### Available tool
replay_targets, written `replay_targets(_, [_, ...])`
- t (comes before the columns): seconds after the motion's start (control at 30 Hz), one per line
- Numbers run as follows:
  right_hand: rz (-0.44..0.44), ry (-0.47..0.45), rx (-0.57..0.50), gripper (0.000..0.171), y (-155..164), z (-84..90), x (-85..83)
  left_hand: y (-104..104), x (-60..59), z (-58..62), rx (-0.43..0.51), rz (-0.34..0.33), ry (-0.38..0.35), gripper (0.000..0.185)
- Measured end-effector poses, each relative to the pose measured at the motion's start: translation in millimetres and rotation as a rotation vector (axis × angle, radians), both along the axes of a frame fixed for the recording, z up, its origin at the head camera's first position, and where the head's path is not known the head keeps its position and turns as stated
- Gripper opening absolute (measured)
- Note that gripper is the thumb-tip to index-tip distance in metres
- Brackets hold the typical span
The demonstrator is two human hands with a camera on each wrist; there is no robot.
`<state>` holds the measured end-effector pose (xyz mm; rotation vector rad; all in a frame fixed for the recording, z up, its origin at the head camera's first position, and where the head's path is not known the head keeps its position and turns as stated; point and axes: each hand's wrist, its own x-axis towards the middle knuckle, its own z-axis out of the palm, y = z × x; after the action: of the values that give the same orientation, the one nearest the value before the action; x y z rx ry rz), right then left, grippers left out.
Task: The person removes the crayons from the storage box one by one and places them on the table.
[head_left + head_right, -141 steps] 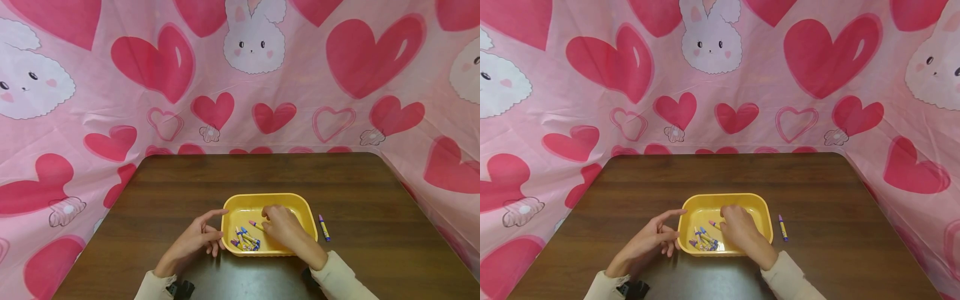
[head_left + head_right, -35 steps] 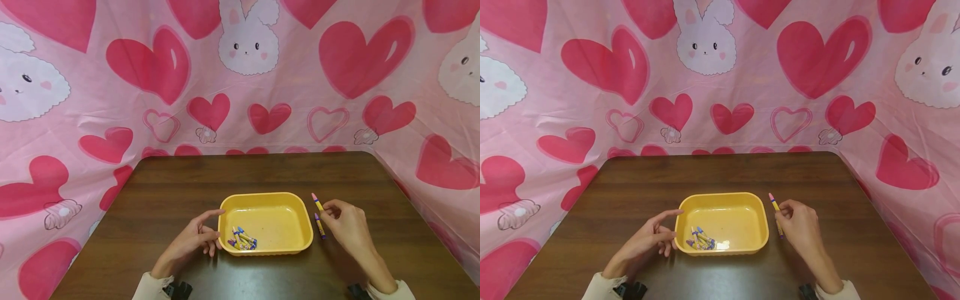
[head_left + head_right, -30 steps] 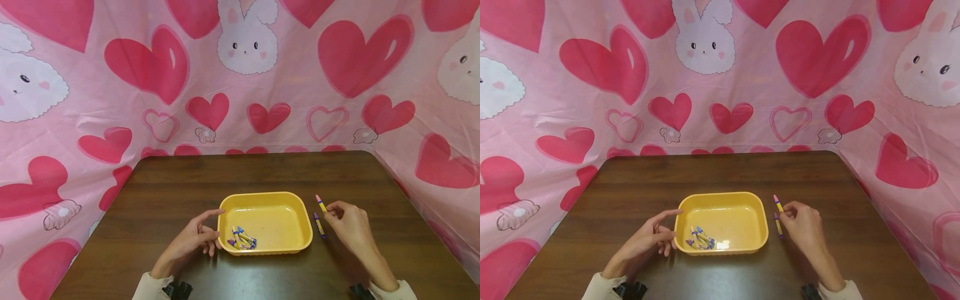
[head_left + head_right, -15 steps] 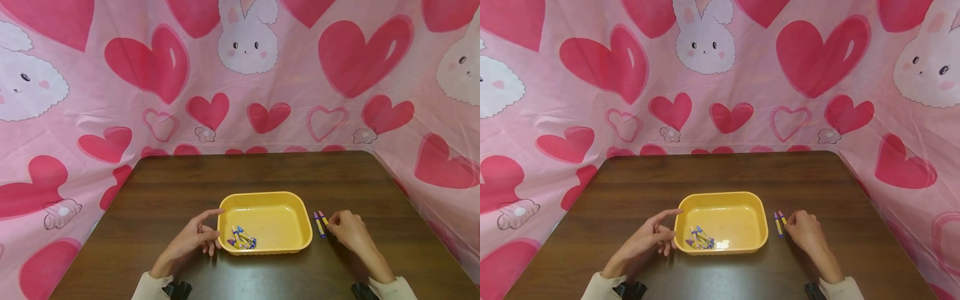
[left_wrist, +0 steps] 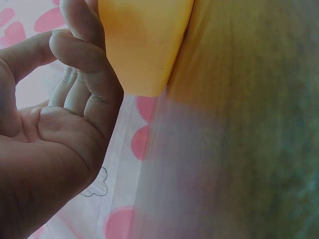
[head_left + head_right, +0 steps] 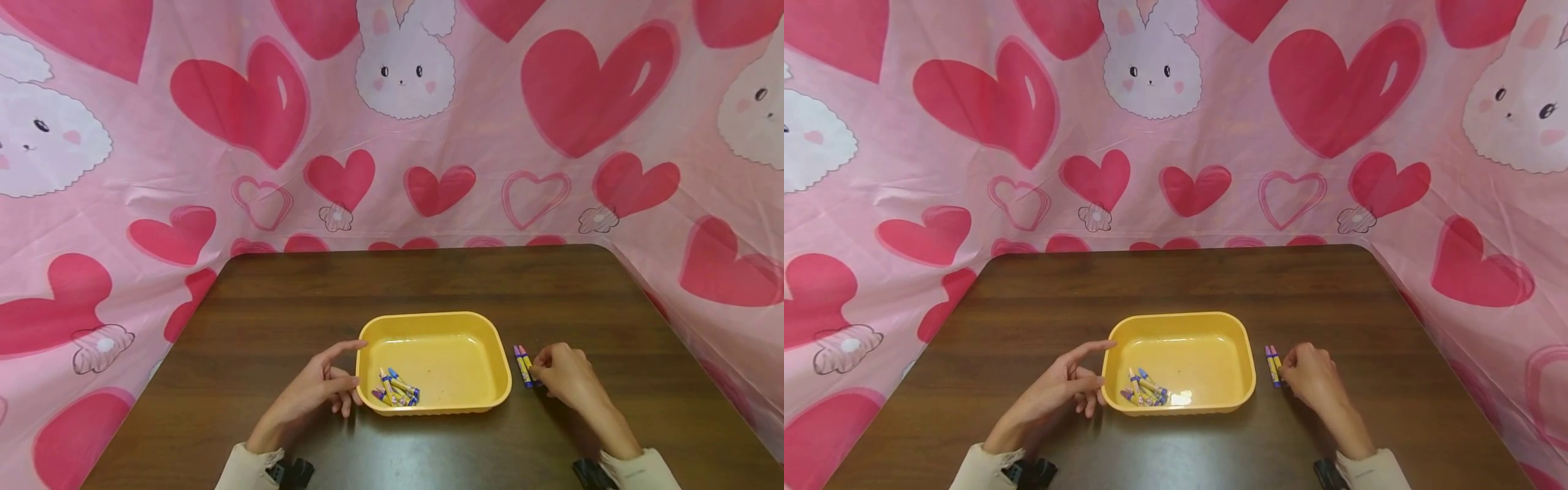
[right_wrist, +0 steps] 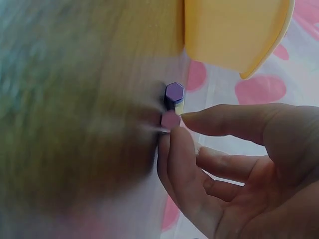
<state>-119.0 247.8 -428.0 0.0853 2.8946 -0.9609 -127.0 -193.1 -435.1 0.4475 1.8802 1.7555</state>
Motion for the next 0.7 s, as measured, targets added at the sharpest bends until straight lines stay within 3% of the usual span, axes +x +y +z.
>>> replay_targets(0.7, [0.049, 0.017, 0.056, 0.013, -4.7, -1.0, -2.2, 0.0, 1.0, 1.8, -0.001, -0.011, 0.035, 0.062])
